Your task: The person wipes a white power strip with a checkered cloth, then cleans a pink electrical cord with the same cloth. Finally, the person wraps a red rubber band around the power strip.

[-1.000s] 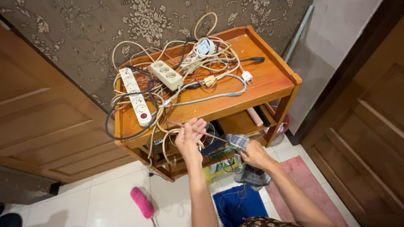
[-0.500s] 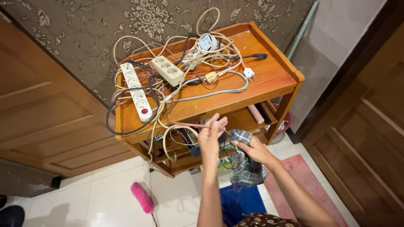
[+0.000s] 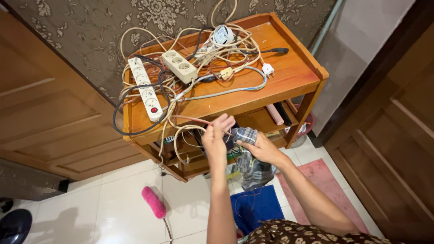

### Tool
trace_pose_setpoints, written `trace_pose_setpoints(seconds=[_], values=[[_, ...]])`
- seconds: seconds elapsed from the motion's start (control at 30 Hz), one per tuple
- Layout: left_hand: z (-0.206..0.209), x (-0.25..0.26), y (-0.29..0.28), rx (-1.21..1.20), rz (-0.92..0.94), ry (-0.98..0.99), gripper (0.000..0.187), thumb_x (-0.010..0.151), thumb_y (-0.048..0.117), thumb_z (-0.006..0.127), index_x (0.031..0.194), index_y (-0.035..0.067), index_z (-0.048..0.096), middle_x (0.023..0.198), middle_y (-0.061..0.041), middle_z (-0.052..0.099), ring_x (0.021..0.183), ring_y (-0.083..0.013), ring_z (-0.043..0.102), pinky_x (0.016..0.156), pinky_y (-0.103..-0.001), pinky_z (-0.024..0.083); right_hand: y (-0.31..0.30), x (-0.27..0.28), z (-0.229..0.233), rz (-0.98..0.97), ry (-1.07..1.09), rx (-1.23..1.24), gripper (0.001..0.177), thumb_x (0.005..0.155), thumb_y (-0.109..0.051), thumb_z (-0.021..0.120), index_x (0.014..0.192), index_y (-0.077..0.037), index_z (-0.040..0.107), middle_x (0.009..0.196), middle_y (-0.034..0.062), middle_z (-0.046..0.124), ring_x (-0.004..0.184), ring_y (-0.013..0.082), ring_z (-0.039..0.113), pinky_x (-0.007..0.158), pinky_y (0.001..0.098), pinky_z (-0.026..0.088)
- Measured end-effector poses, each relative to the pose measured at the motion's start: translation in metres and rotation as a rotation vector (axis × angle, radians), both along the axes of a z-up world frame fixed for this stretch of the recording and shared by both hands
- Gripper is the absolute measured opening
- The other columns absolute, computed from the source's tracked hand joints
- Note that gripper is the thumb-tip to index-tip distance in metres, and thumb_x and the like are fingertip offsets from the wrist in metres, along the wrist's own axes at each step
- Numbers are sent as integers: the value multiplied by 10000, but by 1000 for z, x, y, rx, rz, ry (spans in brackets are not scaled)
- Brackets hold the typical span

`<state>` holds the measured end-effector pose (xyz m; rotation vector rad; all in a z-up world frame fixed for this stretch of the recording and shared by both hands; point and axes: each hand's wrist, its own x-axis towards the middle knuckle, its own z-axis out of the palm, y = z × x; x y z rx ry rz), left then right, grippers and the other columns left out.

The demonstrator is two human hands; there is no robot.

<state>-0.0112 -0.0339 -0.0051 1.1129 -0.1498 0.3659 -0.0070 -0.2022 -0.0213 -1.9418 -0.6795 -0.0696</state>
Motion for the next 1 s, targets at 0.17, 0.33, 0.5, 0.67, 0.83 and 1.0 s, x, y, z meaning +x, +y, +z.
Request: trace_pose_setpoints(seconds=[0.17,0.33,0.5,0.67,0.83,1.0], values=[[16,-3,20,-65,21,157,478,1070,313,448,1282,-92,586,1168,-256,732,966,-311,768,833,-374,616,-11,-6,3,9,-5,18,289,940,-222,690,1143,-16,683,973,116,725,901,234,693,837,357,541],[25,-5,38,-90,65,181,484,1065,317,451,1273,-97,588,1166,-266,729,941,-321,774,763,-360,641,-38,-11,-9,-2,142,27,336,924,-217,704,1190,-12,687,1054,71,755,974,177,681,895,325,532],[24,-5,52,-122,97,171,486,1073,319,441,1285,-96,578,1186,-267,723,960,-324,777,774,-363,650,-62,-12,-22,-36,298,61,351,925,-224,711,1201,-7,698,1005,63,757,942,137,653,876,311,544],[22,-3,38,-286,129,123,486,1053,332,450,1352,-41,536,1189,-266,707,1056,-336,737,871,-414,646,-58,-10,-18,-51,175,110,339,950,-221,689,1208,-2,674,1040,35,731,977,119,644,889,299,524],[7,-11,-2,-222,0,107,428,1042,246,537,1373,-24,554,1215,-224,717,1118,-308,712,972,-403,609,-46,-9,-10,-72,114,86,269,984,-223,676,1142,-6,693,973,69,700,921,135,643,843,312,528],[-9,-22,-33,-80,-59,118,352,1052,169,575,1315,-57,640,1178,-182,751,1094,-243,709,945,-356,547,-26,-5,-6,-81,172,96,260,949,-232,687,1097,-20,712,913,33,741,854,119,639,793,311,531]])
